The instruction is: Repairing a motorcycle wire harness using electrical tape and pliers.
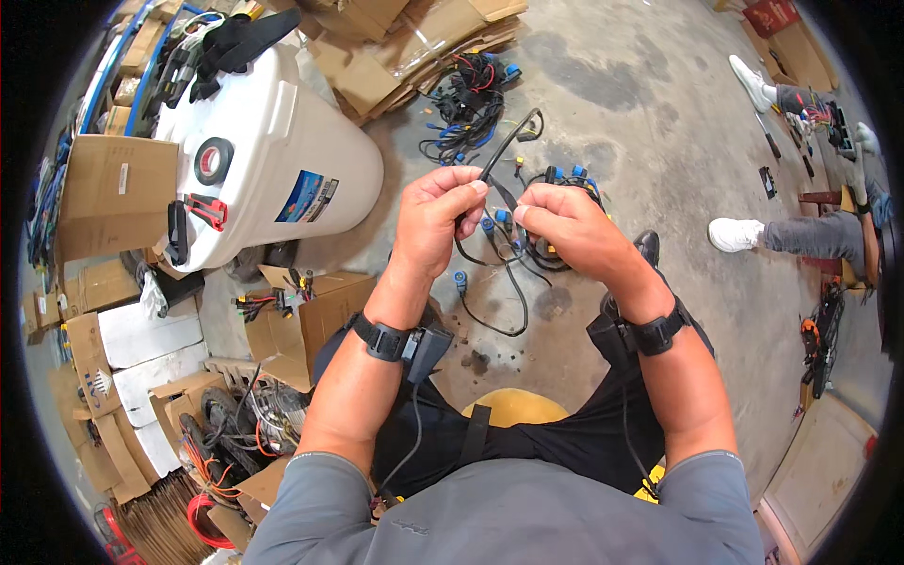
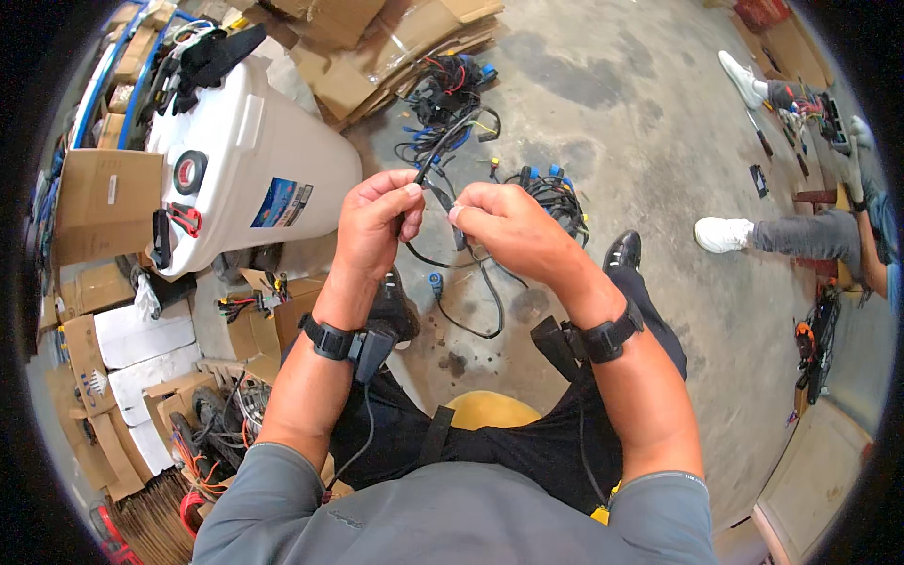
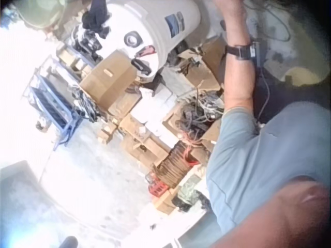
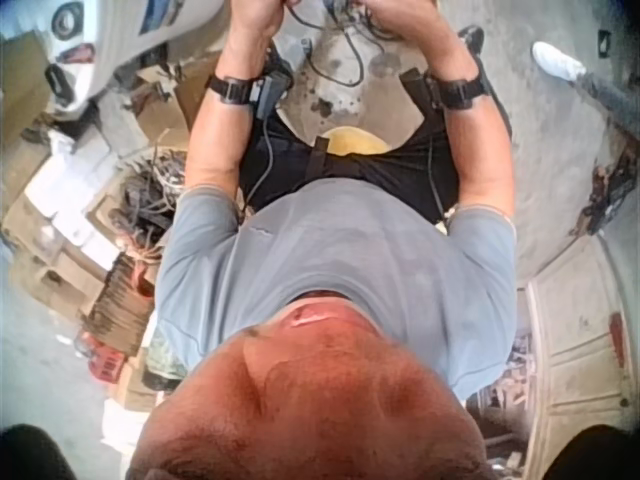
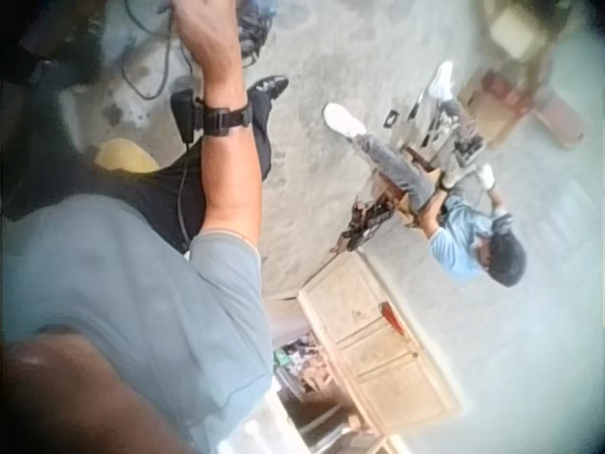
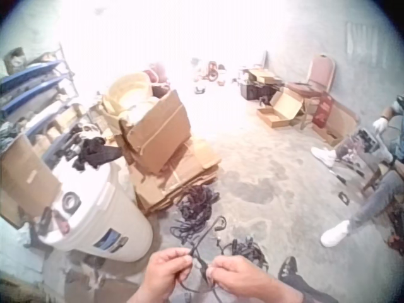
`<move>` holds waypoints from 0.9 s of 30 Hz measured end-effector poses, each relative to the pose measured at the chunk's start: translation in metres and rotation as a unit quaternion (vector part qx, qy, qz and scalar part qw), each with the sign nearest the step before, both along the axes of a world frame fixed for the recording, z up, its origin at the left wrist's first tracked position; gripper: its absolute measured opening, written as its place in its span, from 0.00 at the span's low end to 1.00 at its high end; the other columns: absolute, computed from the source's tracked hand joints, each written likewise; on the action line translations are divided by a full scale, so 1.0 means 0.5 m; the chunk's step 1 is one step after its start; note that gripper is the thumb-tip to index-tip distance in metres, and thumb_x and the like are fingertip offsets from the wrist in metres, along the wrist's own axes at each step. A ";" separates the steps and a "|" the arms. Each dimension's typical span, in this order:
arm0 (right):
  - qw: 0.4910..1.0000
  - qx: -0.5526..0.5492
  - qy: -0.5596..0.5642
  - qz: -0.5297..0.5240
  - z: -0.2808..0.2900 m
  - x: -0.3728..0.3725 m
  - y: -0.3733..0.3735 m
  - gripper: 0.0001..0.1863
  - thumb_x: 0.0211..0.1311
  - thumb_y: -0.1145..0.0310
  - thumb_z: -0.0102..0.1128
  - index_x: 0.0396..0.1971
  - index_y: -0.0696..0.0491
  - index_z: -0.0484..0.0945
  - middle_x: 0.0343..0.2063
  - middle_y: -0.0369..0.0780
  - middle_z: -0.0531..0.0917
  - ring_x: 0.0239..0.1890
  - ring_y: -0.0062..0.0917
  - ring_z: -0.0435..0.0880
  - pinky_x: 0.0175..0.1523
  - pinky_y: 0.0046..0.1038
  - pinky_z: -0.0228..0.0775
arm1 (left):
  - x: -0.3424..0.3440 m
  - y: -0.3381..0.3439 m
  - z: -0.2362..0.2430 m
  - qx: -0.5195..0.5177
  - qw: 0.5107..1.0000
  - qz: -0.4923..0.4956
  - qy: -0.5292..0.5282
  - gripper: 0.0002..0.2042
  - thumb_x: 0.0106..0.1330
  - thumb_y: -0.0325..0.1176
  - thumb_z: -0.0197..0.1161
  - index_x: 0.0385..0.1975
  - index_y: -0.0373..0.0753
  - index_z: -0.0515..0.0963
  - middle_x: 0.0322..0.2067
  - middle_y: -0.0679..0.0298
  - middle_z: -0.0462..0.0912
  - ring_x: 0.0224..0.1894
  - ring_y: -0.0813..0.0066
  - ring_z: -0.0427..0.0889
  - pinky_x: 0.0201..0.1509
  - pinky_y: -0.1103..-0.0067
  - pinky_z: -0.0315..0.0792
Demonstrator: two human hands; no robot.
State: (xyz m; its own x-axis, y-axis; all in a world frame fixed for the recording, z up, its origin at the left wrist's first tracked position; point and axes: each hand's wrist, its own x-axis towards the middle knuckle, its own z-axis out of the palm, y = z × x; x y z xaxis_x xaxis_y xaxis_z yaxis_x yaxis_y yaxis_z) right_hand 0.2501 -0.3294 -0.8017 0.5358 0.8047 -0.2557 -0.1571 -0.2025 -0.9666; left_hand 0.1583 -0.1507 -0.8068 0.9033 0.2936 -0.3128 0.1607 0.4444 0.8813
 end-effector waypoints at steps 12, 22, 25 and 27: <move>0.982 0.068 0.163 -0.067 0.029 -0.007 -0.006 0.14 0.61 0.72 0.56 0.47 0.56 0.71 0.29 0.35 0.79 0.32 0.17 0.79 0.36 0.22 0.74 | -0.002 0.003 0.006 0.038 0.999 0.028 0.019 0.07 0.63 0.28 0.62 0.38 0.34 0.78 0.22 0.65 0.78 0.19 0.82 0.72 0.21 0.86 0.64; 0.980 0.084 0.159 -0.080 0.023 -0.001 -0.007 0.16 0.55 0.75 0.60 0.45 0.59 0.72 0.29 0.36 0.79 0.32 0.18 0.80 0.37 0.21 0.74 | 0.001 0.005 0.010 0.042 0.998 0.048 0.024 0.06 0.62 0.28 0.62 0.37 0.34 0.78 0.21 0.67 0.77 0.18 0.83 0.71 0.21 0.86 0.63; 0.981 0.094 0.153 -0.080 0.022 -0.003 -0.008 0.19 0.53 0.76 0.61 0.47 0.59 0.72 0.30 0.36 0.79 0.32 0.17 0.79 0.38 0.20 0.73 | 0.002 0.003 0.011 0.046 0.998 0.044 0.025 0.06 0.62 0.28 0.62 0.36 0.34 0.78 0.21 0.67 0.77 0.18 0.83 0.71 0.21 0.87 0.63; 0.981 0.096 0.151 -0.076 0.023 -0.005 -0.006 0.20 0.53 0.77 0.61 0.48 0.58 0.72 0.30 0.35 0.79 0.31 0.16 0.79 0.38 0.19 0.72 | 0.002 0.003 0.011 0.050 0.997 0.043 0.029 0.06 0.62 0.29 0.62 0.36 0.35 0.78 0.21 0.67 0.77 0.18 0.84 0.71 0.20 0.87 0.63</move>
